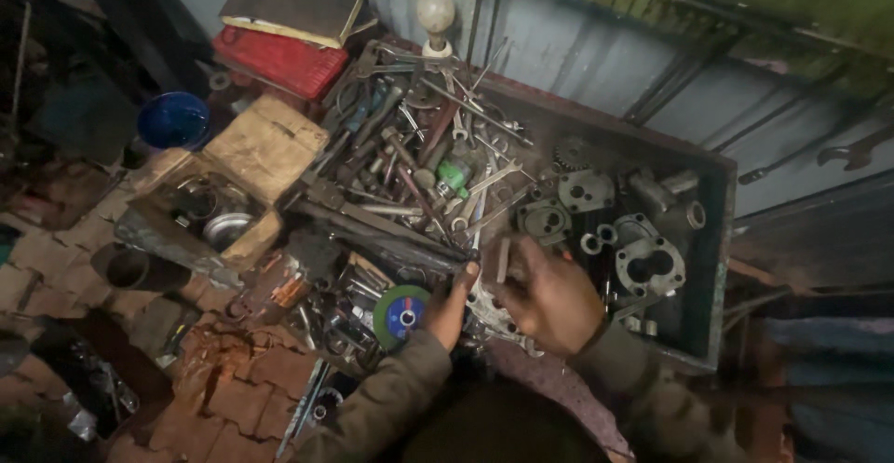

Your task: The person holds a metallic engine component and uses a small tool to scrape and clean its surfaces. They repeatedly rotate the part to access different areas, occasionally wiping it with a cloth.

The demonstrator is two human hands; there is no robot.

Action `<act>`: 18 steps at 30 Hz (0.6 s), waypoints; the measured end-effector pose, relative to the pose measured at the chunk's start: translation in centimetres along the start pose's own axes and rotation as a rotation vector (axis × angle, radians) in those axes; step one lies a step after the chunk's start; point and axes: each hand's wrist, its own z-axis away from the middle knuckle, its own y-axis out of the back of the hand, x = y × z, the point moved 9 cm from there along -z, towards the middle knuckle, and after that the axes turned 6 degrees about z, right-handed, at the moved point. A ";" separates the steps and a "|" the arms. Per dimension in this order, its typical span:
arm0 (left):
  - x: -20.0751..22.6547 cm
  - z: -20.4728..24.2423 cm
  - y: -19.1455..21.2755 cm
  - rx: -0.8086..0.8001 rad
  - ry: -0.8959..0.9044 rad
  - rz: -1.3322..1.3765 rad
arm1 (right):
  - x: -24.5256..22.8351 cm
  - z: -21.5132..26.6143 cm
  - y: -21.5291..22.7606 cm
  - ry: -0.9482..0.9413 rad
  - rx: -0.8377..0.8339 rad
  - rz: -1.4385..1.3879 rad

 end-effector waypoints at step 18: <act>0.4 -0.1 0.3 -0.012 0.053 -0.051 | -0.7 1.4 1.4 -0.034 0.194 0.047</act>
